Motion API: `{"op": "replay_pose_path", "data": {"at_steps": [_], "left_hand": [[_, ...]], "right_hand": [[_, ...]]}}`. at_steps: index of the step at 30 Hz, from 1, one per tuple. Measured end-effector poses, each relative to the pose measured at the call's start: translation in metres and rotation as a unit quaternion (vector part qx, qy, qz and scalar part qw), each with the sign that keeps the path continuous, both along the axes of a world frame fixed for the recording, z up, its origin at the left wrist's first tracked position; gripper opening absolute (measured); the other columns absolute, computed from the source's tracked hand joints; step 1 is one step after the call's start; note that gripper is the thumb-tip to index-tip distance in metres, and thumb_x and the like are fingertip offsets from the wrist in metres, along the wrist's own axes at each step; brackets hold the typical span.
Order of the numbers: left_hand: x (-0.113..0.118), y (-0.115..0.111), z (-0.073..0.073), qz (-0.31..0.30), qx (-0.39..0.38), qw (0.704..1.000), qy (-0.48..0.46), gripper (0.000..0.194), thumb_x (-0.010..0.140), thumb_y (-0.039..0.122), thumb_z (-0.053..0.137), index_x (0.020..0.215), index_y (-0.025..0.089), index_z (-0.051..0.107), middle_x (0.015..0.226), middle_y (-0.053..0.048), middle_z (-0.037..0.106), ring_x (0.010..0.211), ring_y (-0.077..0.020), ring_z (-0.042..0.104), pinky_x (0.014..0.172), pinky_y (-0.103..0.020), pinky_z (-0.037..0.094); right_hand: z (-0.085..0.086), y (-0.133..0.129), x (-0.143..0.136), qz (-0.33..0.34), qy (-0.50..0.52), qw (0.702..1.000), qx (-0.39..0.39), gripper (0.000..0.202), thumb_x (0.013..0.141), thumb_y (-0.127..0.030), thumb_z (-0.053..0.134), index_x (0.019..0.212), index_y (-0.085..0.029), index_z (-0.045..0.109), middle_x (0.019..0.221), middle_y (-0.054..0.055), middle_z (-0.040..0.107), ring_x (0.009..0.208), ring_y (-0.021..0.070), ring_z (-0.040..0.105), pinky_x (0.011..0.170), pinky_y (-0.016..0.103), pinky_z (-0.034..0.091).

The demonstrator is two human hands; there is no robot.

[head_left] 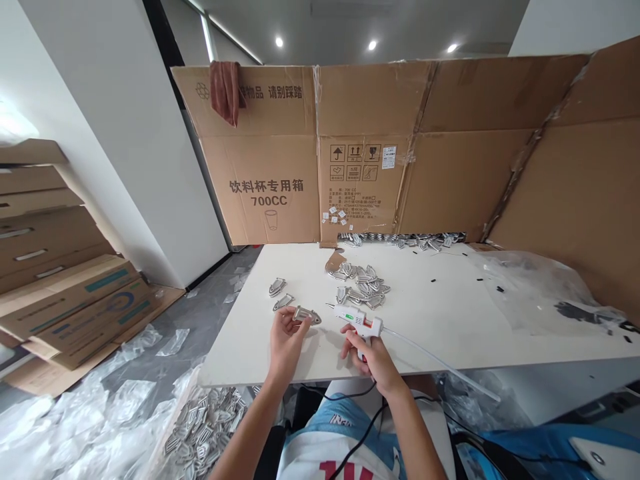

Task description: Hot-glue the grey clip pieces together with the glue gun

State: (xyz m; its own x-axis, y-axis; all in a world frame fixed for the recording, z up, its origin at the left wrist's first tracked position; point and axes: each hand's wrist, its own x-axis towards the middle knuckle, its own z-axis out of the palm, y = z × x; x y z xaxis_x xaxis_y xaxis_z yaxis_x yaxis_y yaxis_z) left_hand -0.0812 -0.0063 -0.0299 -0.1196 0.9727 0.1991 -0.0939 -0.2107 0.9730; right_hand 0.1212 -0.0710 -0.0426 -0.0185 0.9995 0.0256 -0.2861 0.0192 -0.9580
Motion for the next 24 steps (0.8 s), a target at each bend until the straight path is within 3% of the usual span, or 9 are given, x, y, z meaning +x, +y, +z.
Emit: {"op": "replay_pose_path", "data": {"at_steps": [3,6,10,13,15,19,24], "left_hand": [[-0.002,0.000,0.000,0.016,-0.015,1.000,0.004,0.059,0.078,0.048,0.092,0.122,0.020,0.066,0.103,-0.007,0.078,0.089,-0.0209,0.076,0.073,-0.028,0.058],[-0.003,0.001,-0.001,-0.008,-0.036,0.999,0.023,0.054,0.078,0.054,0.090,0.116,0.017,0.075,0.108,-0.010,0.079,0.087,-0.0204,0.074,0.070,-0.027,0.056],[-0.003,0.003,-0.001,-0.021,-0.025,0.999,0.024,0.048,0.079,0.054,0.091,0.106,0.017,0.078,0.108,-0.012,0.082,0.098,-0.0240,0.075,0.084,-0.031,0.059],[-0.002,0.004,-0.001,0.000,-0.015,1.000,0.020,0.047,0.078,0.053,0.092,0.104,0.017,0.077,0.106,-0.012,0.082,0.101,-0.0259,0.076,0.089,-0.035,0.060],[-0.002,0.004,-0.002,0.001,-0.019,1.000,0.011,0.049,0.076,0.054,0.093,0.104,0.017,0.076,0.105,-0.013,0.082,0.099,-0.0267,0.077,0.087,-0.036,0.062],[-0.002,0.002,0.000,-0.018,-0.048,0.999,0.004,0.052,0.075,0.053,0.094,0.107,0.017,0.074,0.096,-0.011,0.081,0.088,-0.0251,0.078,0.074,-0.032,0.061],[-0.002,0.001,0.003,-0.033,-0.054,0.998,0.000,0.050,0.072,0.048,0.095,0.106,0.016,0.076,0.094,-0.009,0.079,0.085,-0.0224,0.078,0.075,-0.028,0.060]], "right_hand": [[0.000,0.000,-0.003,0.008,-0.026,1.000,0.004,0.052,0.094,-0.067,0.073,0.110,-0.018,0.065,0.078,0.005,0.076,0.040,0.0042,0.030,0.041,0.022,0.020],[0.000,-0.001,-0.005,0.010,-0.046,0.999,0.010,0.051,0.095,-0.068,0.072,0.106,-0.020,0.064,0.080,0.004,0.076,0.041,0.0044,0.028,0.041,0.023,0.019],[0.002,-0.003,-0.006,0.008,-0.073,0.997,0.014,0.052,0.095,-0.072,0.071,0.101,-0.021,0.066,0.080,0.004,0.073,0.043,0.0056,0.028,0.042,0.026,0.019],[0.002,-0.004,-0.005,0.006,-0.098,0.995,0.009,0.056,0.096,-0.076,0.068,0.099,-0.020,0.070,0.065,-0.001,0.059,0.044,0.0077,0.029,0.044,0.027,0.021],[-0.001,-0.004,-0.005,0.011,-0.110,0.994,0.004,0.058,0.095,-0.077,0.067,0.098,-0.019,0.072,0.060,-0.002,0.052,0.046,0.0093,0.031,0.045,0.028,0.022],[-0.007,-0.001,-0.005,-0.002,-0.132,0.991,-0.007,0.062,0.089,-0.082,0.071,0.095,-0.020,0.073,0.063,0.000,0.056,0.048,0.0123,0.037,0.045,0.028,0.028],[-0.009,0.000,-0.005,-0.006,-0.140,0.990,-0.013,0.061,0.087,-0.081,0.072,0.094,-0.020,0.074,0.062,0.000,0.056,0.050,0.0136,0.040,0.046,0.028,0.032]]}}
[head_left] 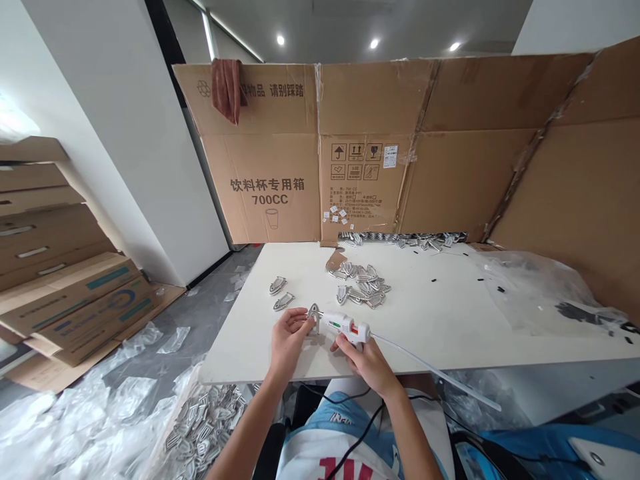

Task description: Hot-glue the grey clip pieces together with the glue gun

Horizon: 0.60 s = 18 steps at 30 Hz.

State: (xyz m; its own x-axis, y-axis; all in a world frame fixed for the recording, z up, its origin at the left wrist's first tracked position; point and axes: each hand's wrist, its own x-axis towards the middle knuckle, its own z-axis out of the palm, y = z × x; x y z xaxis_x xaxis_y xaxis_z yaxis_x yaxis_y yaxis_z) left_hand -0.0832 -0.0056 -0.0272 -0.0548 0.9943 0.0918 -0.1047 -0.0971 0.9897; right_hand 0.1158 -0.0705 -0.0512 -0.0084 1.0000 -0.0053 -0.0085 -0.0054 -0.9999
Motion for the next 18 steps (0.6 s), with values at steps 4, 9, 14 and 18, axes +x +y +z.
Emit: {"op": "replay_pose_path", "data": {"at_steps": [4,9,14,18], "left_hand": [[-0.0001,-0.0012,0.0025,-0.003,-0.004,1.000,0.011,0.054,0.074,0.046,0.094,0.117,0.016,0.079,0.093,-0.007,0.078,0.081,-0.0203,0.076,0.073,-0.027,0.059],[-0.0005,-0.0017,0.0029,-0.008,-0.004,1.000,0.023,0.054,0.073,0.050,0.094,0.112,0.015,0.083,0.092,-0.009,0.081,0.079,-0.0225,0.077,0.071,-0.030,0.059],[-0.0005,-0.0029,0.0033,-0.010,-0.013,1.000,0.027,0.055,0.075,0.053,0.093,0.114,0.015,0.083,0.093,-0.010,0.083,0.081,-0.0239,0.077,0.071,-0.030,0.058],[-0.0003,-0.0038,0.0046,-0.006,-0.016,1.000,0.023,0.055,0.073,0.051,0.094,0.113,0.015,0.083,0.094,-0.011,0.082,0.080,-0.0235,0.077,0.071,-0.030,0.058]], "right_hand": [[0.0011,-0.0006,-0.0002,0.010,0.011,1.000,0.014,0.054,0.089,-0.077,0.074,0.090,-0.023,0.075,0.065,0.001,0.058,0.050,0.0142,0.040,0.046,0.029,0.032],[0.0028,-0.0016,-0.0009,0.014,0.019,1.000,0.019,0.049,0.089,-0.073,0.076,0.091,-0.024,0.074,0.069,0.002,0.064,0.052,0.0158,0.044,0.046,0.029,0.032],[0.0036,-0.0012,-0.0039,-0.011,0.009,1.000,0.019,0.043,0.090,-0.067,0.076,0.094,-0.025,0.073,0.078,0.003,0.071,0.058,0.0183,0.053,0.050,0.029,0.035],[0.0022,-0.0004,-0.0055,-0.022,-0.015,1.000,0.013,0.040,0.091,-0.065,0.074,0.091,-0.025,0.071,0.078,0.004,0.071,0.064,0.0213,0.059,0.052,0.030,0.038]]}}
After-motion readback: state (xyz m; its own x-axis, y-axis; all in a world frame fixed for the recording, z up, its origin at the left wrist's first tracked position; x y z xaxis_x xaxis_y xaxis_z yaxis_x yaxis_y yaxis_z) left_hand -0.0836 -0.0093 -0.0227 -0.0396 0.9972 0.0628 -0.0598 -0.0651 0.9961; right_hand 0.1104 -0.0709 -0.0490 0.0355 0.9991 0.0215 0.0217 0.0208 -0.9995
